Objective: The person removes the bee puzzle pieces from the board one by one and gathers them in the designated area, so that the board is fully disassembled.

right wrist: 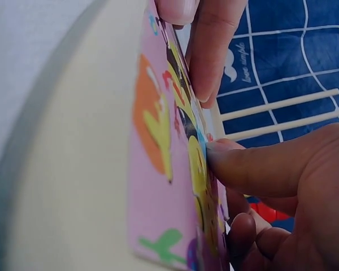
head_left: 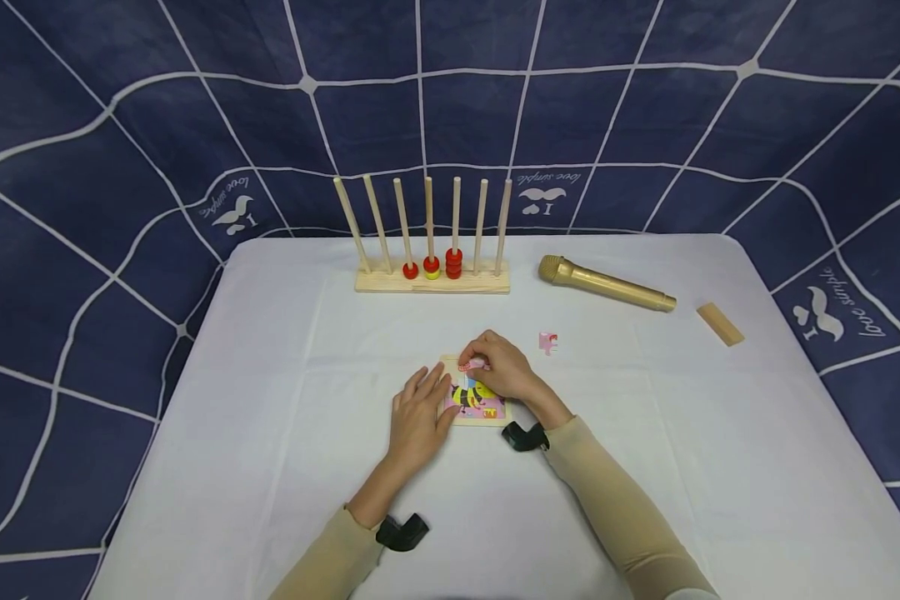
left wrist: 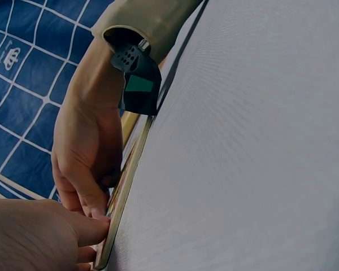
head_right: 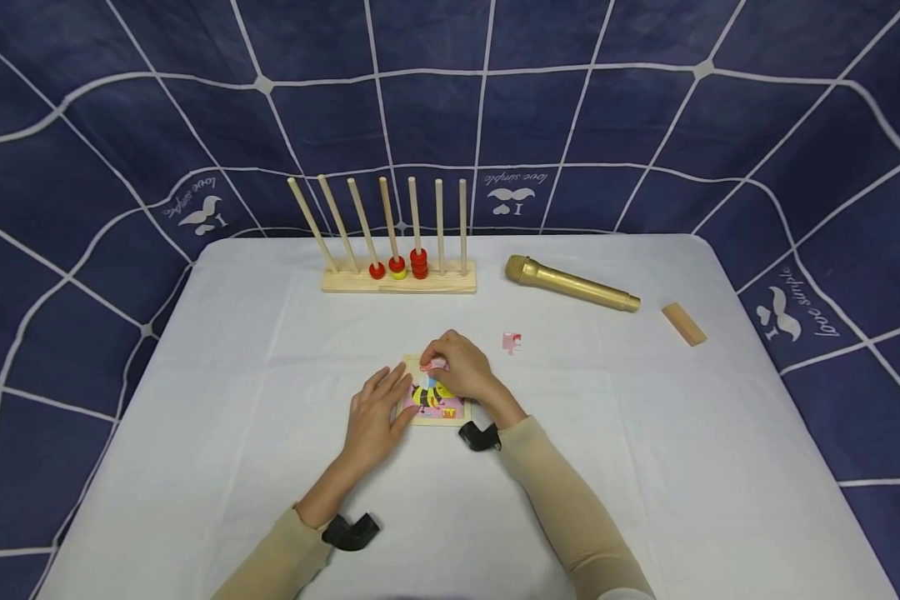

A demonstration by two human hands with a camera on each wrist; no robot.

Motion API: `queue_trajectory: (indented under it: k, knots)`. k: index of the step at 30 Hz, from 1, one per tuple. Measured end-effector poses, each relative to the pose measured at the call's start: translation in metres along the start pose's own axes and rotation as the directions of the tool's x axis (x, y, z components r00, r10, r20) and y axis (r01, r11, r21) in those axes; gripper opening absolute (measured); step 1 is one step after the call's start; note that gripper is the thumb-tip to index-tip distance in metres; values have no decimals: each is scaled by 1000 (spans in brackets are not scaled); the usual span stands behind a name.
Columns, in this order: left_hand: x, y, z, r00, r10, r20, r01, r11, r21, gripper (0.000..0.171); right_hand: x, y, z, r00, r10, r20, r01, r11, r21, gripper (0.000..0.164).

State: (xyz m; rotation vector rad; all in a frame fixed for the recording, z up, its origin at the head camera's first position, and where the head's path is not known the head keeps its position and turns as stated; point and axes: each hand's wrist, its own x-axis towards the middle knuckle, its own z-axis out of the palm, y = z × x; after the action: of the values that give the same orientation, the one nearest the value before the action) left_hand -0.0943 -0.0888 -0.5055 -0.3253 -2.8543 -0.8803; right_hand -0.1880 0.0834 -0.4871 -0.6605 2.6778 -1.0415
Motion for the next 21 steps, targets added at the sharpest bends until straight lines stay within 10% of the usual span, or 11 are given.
queue_trajectory:
  k: [21]
  knots:
    - [0,2,-2,1000,-3,3,3,1000,-12,50,0,5,-6,999,39,-13,-36,986,161,16]
